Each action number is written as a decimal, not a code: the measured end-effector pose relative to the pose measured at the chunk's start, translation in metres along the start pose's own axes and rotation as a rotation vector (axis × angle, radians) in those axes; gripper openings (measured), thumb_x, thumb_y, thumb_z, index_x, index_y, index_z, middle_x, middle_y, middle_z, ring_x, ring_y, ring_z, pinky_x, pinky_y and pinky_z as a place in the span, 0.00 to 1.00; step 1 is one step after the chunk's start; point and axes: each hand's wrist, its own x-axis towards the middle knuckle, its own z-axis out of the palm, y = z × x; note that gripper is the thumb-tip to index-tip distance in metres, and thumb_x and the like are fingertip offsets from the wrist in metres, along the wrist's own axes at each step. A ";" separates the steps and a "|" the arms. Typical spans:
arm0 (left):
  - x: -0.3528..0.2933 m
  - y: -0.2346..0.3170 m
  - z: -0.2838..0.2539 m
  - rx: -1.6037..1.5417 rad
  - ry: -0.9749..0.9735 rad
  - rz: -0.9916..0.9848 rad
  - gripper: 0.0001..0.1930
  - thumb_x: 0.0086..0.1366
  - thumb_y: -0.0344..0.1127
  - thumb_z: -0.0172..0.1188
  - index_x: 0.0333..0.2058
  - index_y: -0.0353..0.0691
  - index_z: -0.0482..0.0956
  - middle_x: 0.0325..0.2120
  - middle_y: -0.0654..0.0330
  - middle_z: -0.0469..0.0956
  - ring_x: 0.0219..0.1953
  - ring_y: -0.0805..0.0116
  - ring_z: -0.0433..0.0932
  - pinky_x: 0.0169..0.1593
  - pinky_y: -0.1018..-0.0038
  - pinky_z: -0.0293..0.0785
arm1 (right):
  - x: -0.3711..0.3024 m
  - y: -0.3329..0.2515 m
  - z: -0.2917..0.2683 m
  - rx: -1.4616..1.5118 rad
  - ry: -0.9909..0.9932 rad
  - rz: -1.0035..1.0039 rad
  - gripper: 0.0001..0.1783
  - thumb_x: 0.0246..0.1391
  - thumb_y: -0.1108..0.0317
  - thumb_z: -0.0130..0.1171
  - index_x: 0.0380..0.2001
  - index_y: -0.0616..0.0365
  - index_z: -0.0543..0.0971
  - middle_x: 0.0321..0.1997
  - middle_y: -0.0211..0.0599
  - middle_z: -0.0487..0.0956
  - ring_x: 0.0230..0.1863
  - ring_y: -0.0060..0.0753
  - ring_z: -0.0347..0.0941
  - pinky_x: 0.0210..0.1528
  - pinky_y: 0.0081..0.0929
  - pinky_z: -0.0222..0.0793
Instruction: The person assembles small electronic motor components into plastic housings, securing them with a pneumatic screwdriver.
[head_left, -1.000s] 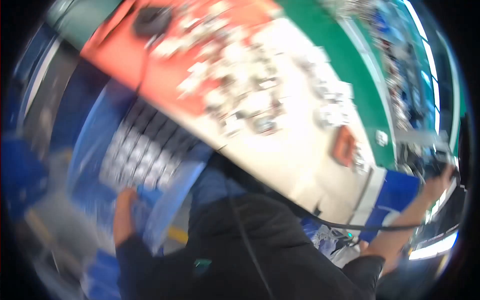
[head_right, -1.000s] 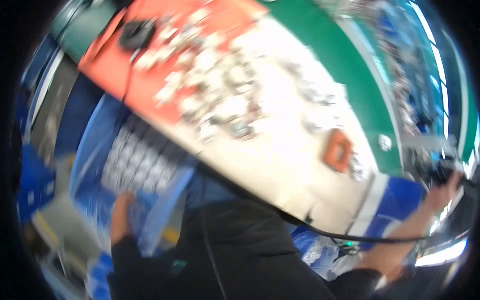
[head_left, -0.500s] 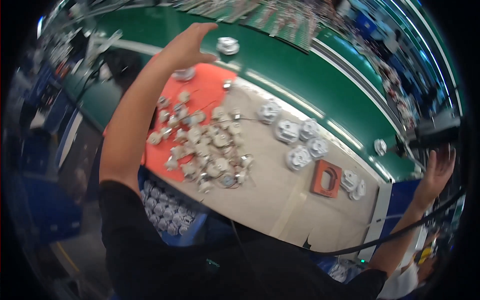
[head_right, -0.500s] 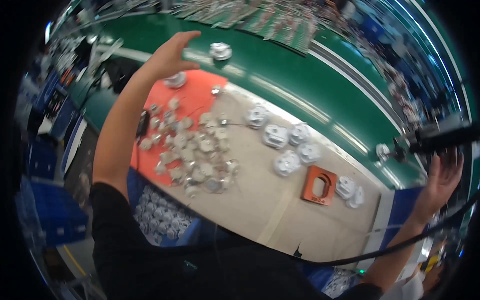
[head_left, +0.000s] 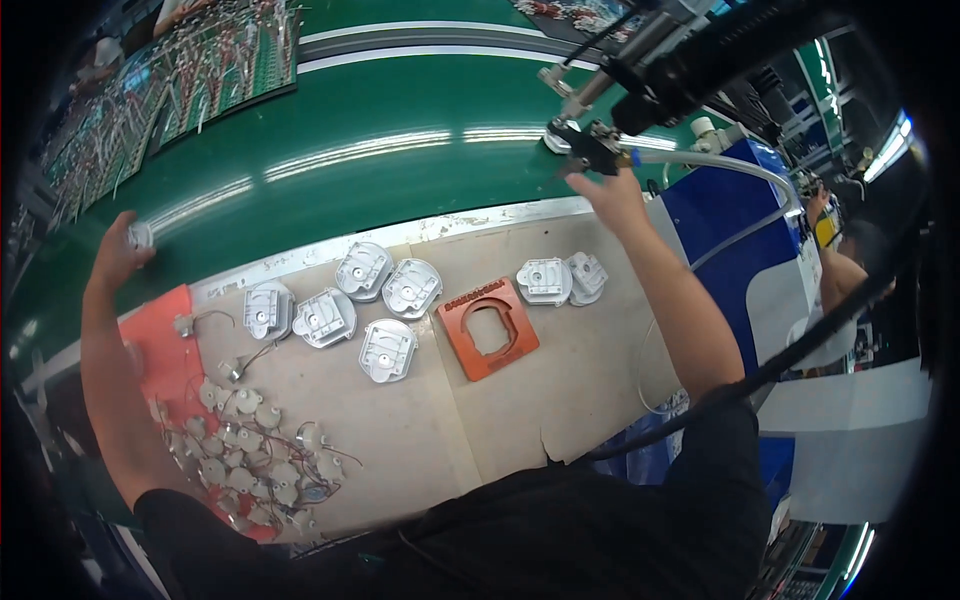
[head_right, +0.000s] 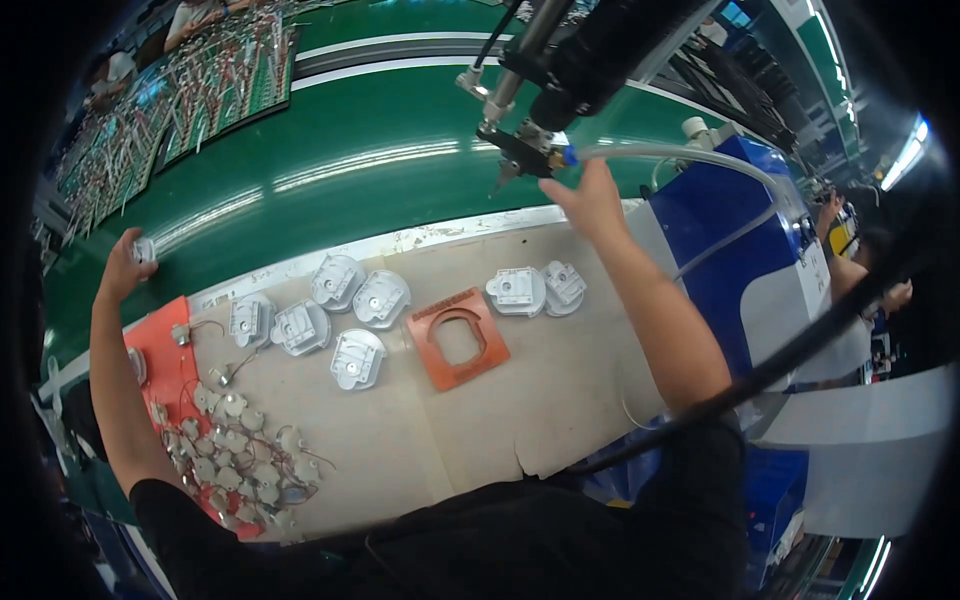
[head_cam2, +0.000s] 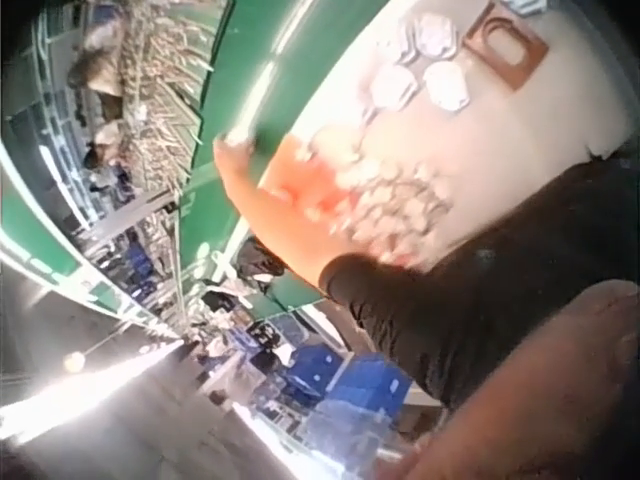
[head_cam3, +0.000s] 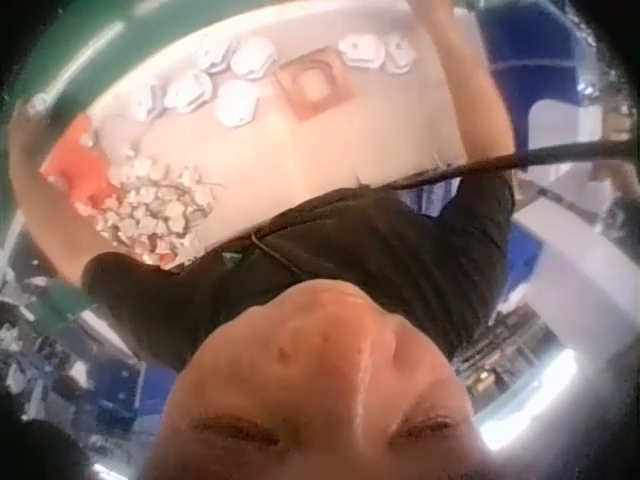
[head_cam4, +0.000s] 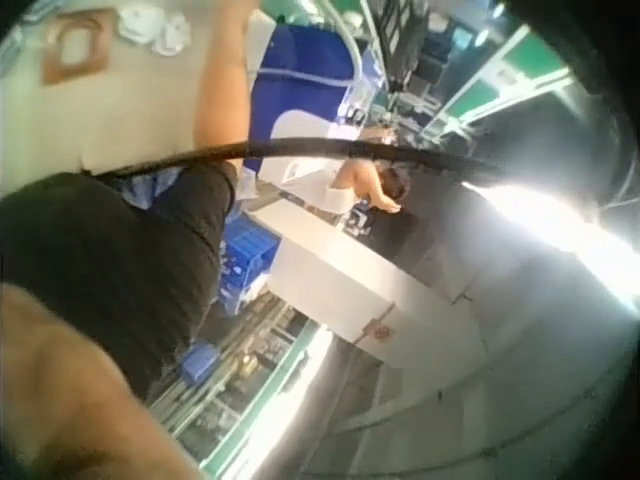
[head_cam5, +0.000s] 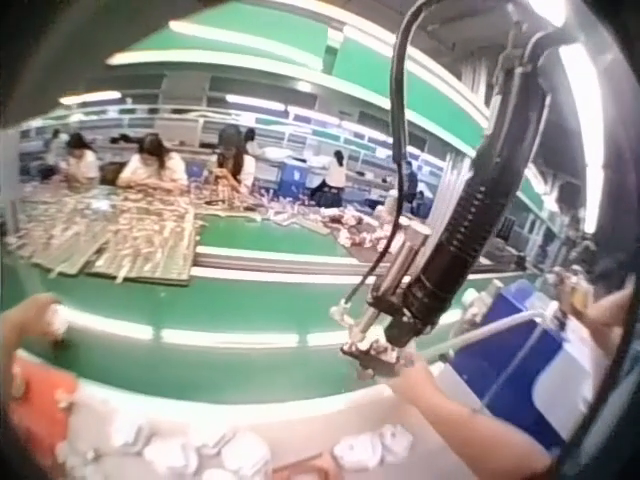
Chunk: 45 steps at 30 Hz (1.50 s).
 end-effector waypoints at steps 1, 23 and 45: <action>-0.010 0.050 -0.009 -0.199 -0.015 -0.101 0.39 0.46 0.31 0.76 0.59 0.35 0.71 0.41 0.47 0.81 0.40 0.57 0.83 0.47 0.66 0.79 | 0.025 0.046 0.015 -0.012 -0.071 0.038 0.37 0.54 0.65 0.72 0.63 0.63 0.67 0.56 0.45 0.78 0.57 0.39 0.75 0.57 0.35 0.71; -0.305 0.442 -0.028 -0.219 -0.208 0.204 0.32 0.58 0.53 0.70 0.52 0.35 0.74 0.46 0.47 0.78 0.45 0.47 0.81 0.48 0.57 0.77 | 0.058 -0.021 -0.012 -0.063 -0.028 0.107 0.55 0.40 0.49 0.80 0.66 0.70 0.66 0.59 0.57 0.78 0.57 0.50 0.78 0.59 0.37 0.72; -0.257 0.613 0.110 -0.403 -0.167 0.448 0.39 0.56 0.60 0.71 0.51 0.29 0.75 0.46 0.45 0.79 0.49 0.44 0.81 0.54 0.55 0.77 | -0.074 -0.090 -0.048 0.413 -0.513 -0.259 0.51 0.43 0.71 0.78 0.70 0.58 0.62 0.65 0.44 0.72 0.65 0.36 0.70 0.69 0.32 0.64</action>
